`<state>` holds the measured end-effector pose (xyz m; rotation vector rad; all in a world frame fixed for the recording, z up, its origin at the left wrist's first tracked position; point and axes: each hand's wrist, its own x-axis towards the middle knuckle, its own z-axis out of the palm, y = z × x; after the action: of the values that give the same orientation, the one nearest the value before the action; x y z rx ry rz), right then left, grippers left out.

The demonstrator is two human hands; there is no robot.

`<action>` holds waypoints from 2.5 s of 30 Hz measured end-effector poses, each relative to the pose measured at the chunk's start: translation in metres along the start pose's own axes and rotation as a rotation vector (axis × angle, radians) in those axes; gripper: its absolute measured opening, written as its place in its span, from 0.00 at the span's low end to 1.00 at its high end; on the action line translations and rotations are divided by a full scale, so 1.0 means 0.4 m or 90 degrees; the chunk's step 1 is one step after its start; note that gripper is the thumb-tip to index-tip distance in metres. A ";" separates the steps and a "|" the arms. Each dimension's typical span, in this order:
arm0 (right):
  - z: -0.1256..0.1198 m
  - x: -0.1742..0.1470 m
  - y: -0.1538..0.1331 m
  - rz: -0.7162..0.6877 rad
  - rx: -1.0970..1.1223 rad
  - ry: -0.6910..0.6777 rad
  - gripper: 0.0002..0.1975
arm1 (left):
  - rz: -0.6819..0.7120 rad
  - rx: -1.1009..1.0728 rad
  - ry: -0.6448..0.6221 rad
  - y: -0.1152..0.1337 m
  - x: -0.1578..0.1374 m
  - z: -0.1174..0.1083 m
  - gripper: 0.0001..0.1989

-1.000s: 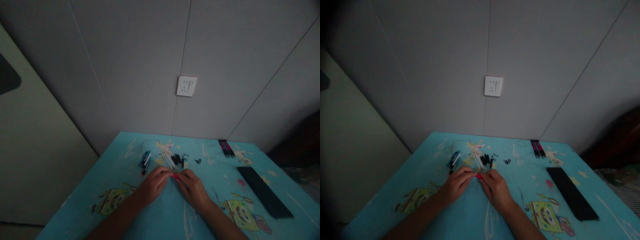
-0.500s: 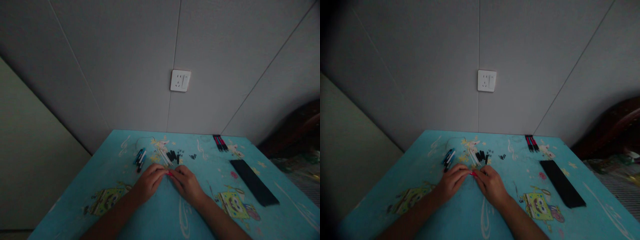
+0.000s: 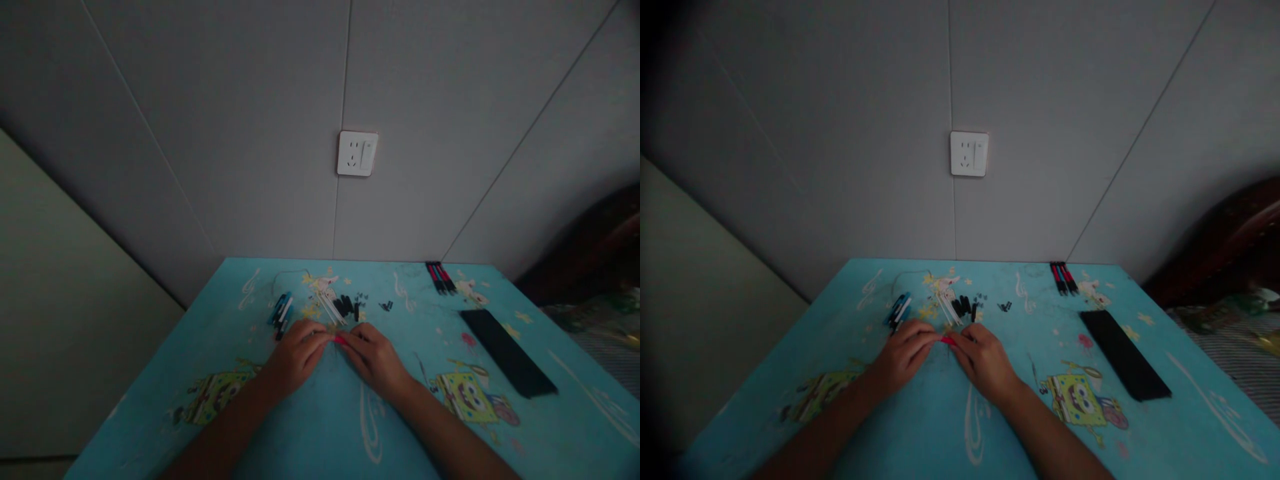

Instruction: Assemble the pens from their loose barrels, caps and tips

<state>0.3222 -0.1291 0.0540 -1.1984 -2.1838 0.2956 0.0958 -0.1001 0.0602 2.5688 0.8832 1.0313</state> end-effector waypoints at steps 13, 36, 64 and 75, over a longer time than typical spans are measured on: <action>-0.007 0.006 -0.021 -0.043 0.033 -0.013 0.13 | -0.040 -0.132 0.024 0.004 0.000 0.022 0.12; 0.020 0.030 0.010 0.091 -0.265 0.013 0.11 | -0.031 0.033 0.008 0.005 0.003 0.009 0.05; 0.041 -0.004 0.004 0.214 -0.433 -0.044 0.07 | -0.119 0.027 -0.046 -0.005 0.009 0.015 0.10; 0.023 0.005 -0.027 0.124 -0.249 0.059 0.07 | -0.174 -0.076 0.034 -0.014 0.009 0.034 0.10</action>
<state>0.3083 -0.1325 0.0526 -1.6077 -2.1049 -0.1152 0.1047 -0.0936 0.0500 2.2555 1.1132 1.0405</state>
